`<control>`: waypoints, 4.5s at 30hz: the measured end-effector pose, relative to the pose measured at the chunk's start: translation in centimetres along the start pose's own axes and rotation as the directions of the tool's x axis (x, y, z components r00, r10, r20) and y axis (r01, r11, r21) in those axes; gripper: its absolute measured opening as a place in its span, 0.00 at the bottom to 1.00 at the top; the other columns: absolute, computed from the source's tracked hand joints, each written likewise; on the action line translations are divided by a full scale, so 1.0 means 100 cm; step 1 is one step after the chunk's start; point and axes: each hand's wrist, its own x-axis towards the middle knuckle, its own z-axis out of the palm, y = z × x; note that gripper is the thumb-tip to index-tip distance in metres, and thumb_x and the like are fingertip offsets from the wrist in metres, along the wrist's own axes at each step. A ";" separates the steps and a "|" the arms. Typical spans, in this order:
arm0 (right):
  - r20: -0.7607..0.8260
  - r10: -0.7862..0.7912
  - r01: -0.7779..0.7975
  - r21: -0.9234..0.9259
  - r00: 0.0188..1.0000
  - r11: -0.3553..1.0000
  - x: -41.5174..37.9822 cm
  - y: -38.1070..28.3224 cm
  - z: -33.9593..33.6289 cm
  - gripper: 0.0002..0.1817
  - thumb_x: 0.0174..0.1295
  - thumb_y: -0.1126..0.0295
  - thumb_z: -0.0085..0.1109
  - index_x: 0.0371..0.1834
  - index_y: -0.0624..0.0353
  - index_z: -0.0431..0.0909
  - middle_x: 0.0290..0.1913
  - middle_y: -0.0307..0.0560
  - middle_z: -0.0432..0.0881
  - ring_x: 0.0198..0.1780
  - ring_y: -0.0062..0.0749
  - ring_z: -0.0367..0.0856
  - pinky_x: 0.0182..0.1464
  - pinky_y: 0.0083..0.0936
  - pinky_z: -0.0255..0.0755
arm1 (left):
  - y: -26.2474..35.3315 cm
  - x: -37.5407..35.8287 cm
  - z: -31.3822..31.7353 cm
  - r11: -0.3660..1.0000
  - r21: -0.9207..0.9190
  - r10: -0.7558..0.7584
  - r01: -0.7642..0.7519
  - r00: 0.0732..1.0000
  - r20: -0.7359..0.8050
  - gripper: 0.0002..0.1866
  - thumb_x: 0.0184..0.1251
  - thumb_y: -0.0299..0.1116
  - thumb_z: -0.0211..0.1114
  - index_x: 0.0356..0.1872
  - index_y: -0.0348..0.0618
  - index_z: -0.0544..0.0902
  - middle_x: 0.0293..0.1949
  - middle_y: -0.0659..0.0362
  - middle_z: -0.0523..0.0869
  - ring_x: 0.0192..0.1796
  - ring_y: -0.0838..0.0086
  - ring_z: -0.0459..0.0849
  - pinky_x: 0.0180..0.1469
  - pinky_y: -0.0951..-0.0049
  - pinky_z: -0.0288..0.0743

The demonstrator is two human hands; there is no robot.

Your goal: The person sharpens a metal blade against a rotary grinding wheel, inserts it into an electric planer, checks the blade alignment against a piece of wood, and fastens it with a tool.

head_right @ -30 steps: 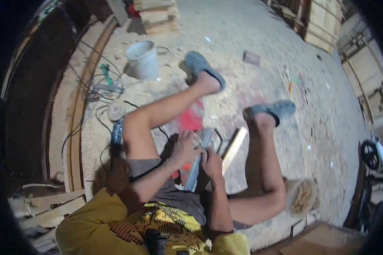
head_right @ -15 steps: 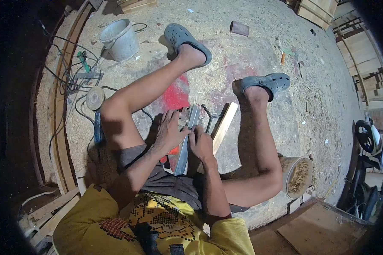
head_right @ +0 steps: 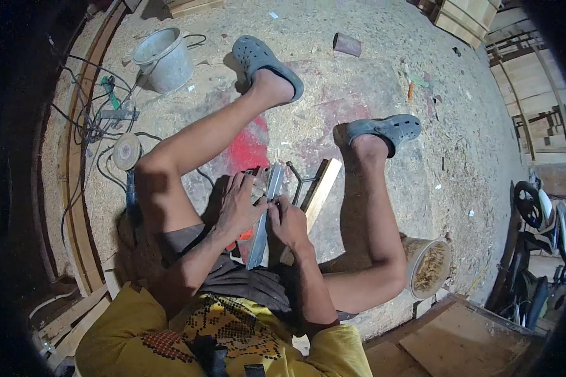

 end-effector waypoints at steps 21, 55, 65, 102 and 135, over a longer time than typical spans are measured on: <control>-0.031 0.091 -0.092 -0.012 0.995 0.996 -0.005 0.007 0.017 0.18 0.77 0.57 0.54 0.51 0.62 0.79 0.37 0.69 0.86 0.42 0.69 0.86 0.45 0.57 0.78 | 0.006 -0.001 -0.004 1.000 0.029 0.007 -0.006 1.000 -0.026 0.26 0.54 0.32 0.77 0.52 0.36 0.76 0.51 0.43 0.77 0.59 0.45 0.76 0.61 0.47 0.72; -0.078 0.040 -0.029 0.143 0.996 0.989 -0.005 0.015 0.026 0.19 0.80 0.58 0.50 0.49 0.66 0.80 0.43 0.70 0.85 0.47 0.69 0.85 0.50 0.58 0.76 | 0.000 0.000 0.003 0.994 0.096 0.058 -0.050 0.995 -0.082 0.24 0.52 0.32 0.74 0.50 0.32 0.77 0.50 0.40 0.78 0.60 0.42 0.75 0.64 0.44 0.68; -0.119 0.036 -0.011 0.200 0.992 0.980 -0.004 0.014 0.029 0.19 0.80 0.58 0.48 0.49 0.66 0.79 0.41 0.71 0.84 0.46 0.70 0.84 0.51 0.56 0.76 | -0.011 0.001 0.008 0.994 0.104 0.047 -0.040 0.997 -0.058 0.28 0.52 0.32 0.74 0.53 0.32 0.77 0.53 0.40 0.78 0.61 0.43 0.75 0.65 0.45 0.68; -0.105 -0.011 0.022 0.108 0.994 0.994 0.001 0.019 0.033 0.18 0.78 0.58 0.52 0.50 0.65 0.79 0.38 0.73 0.83 0.44 0.71 0.84 0.47 0.58 0.75 | -0.010 0.000 0.005 0.992 0.108 0.078 -0.072 0.995 -0.058 0.22 0.52 0.29 0.73 0.48 0.34 0.77 0.49 0.41 0.78 0.58 0.41 0.77 0.64 0.45 0.70; -0.080 0.026 -0.016 0.118 0.996 0.993 0.000 0.015 0.028 0.20 0.77 0.57 0.51 0.44 0.67 0.79 0.41 0.72 0.84 0.46 0.70 0.84 0.51 0.58 0.76 | -0.006 0.001 0.006 0.995 0.090 0.054 -0.048 0.997 -0.060 0.23 0.53 0.32 0.73 0.49 0.30 0.77 0.50 0.40 0.78 0.59 0.43 0.76 0.64 0.45 0.68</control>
